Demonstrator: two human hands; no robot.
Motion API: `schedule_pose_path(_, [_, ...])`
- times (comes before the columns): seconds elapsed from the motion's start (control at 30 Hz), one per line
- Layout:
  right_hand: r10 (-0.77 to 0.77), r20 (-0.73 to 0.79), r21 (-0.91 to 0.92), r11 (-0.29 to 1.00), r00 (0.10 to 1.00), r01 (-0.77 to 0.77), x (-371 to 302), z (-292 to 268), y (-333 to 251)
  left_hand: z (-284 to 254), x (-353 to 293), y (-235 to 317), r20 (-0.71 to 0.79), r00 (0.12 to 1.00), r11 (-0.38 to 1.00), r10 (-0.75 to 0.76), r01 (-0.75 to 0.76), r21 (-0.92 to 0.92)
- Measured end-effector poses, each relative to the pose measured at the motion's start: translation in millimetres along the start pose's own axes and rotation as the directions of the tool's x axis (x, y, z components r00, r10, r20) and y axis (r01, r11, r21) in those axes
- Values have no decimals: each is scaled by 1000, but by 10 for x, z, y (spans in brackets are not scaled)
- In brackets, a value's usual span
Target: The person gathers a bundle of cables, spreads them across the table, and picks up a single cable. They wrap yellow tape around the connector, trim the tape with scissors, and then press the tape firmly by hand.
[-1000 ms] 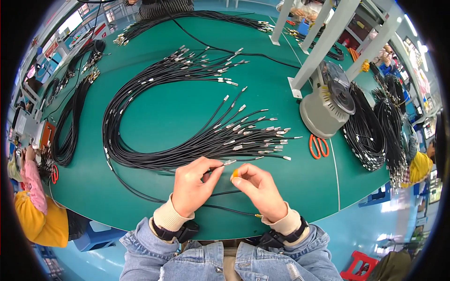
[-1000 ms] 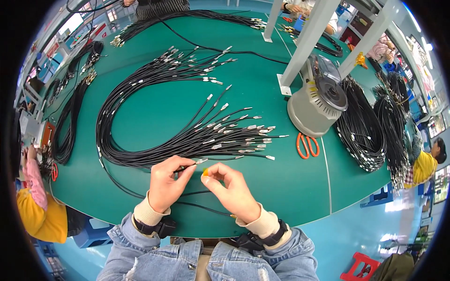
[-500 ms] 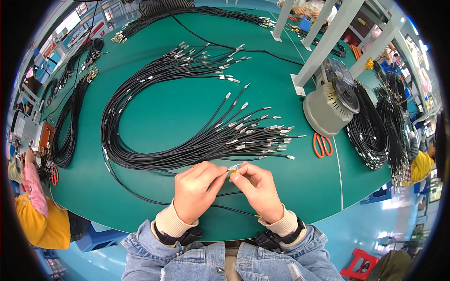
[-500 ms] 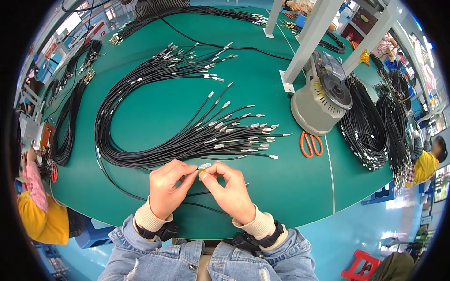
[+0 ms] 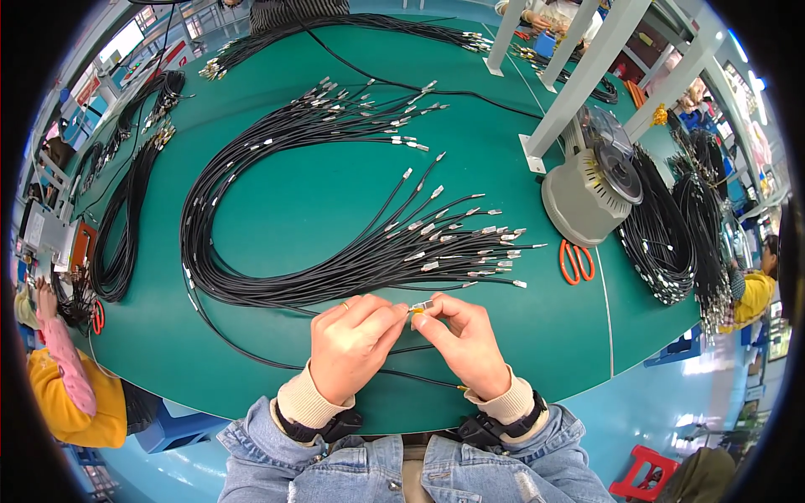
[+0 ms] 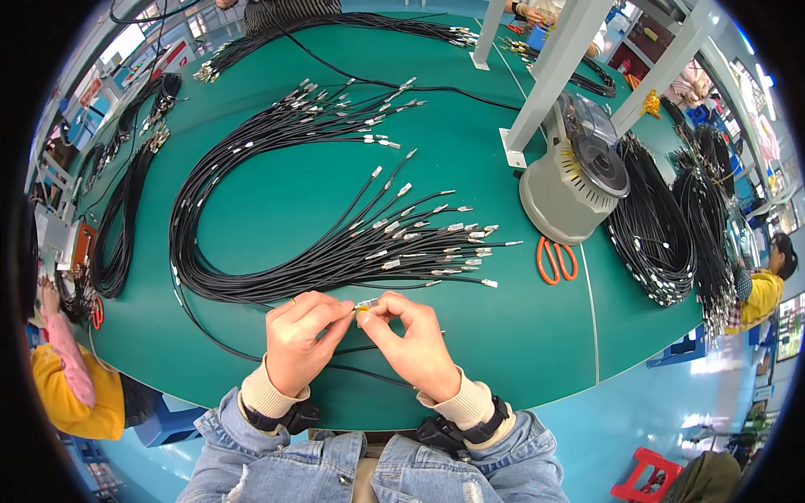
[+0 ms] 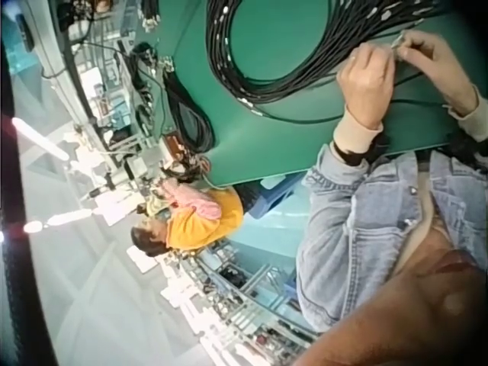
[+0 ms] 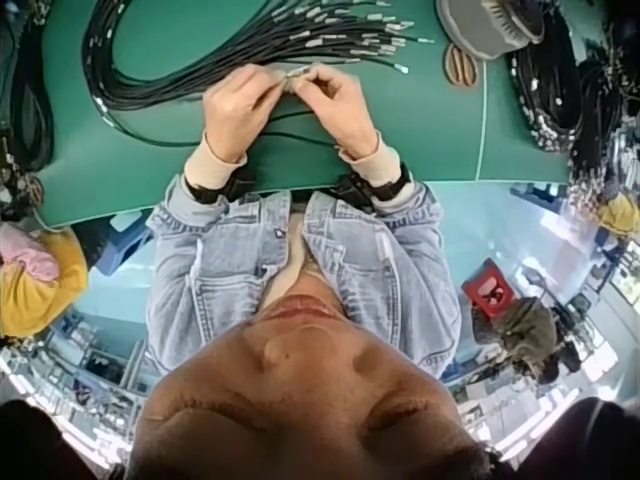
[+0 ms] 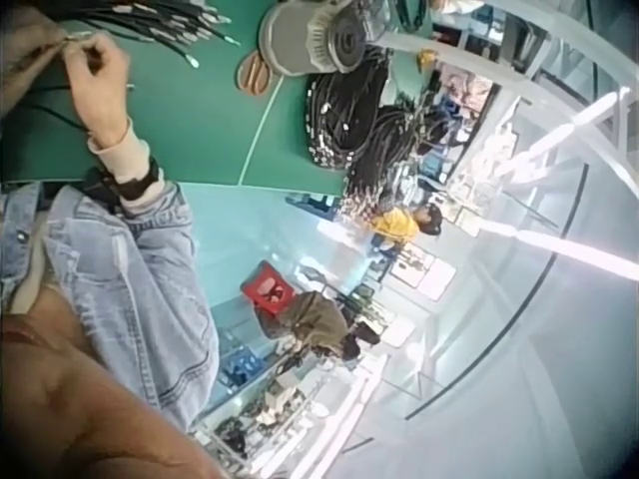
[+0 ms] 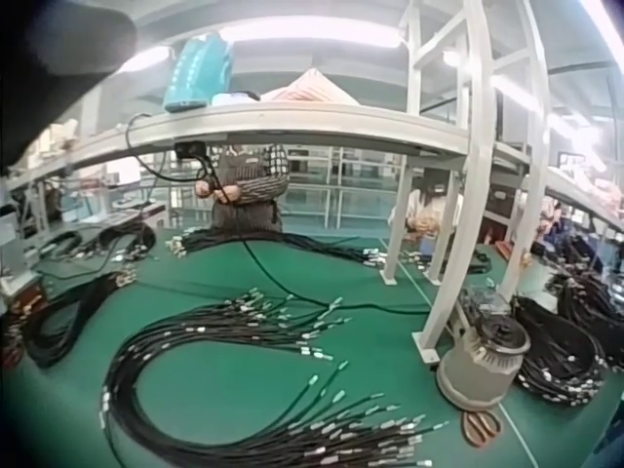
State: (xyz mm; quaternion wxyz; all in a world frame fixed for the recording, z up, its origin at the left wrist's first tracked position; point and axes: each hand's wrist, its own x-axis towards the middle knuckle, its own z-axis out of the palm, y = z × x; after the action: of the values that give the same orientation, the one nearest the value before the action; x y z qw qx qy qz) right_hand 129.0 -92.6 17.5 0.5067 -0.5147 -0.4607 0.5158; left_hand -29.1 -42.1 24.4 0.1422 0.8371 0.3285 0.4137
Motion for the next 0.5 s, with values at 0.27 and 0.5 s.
schedule_pose_path(0.27, [21, -7, -21, 1000, 1000, -21, 1, -1, -33, -4, 1, 14, 21, 1000, 1000, -19, 20, -15])
schedule_pose_path(0.5, [22, 2, -17, 1000, 1000, -22, 5, -11, -18, 10, -2, 9, 1, 1000, 1000, -14, 14, -11])
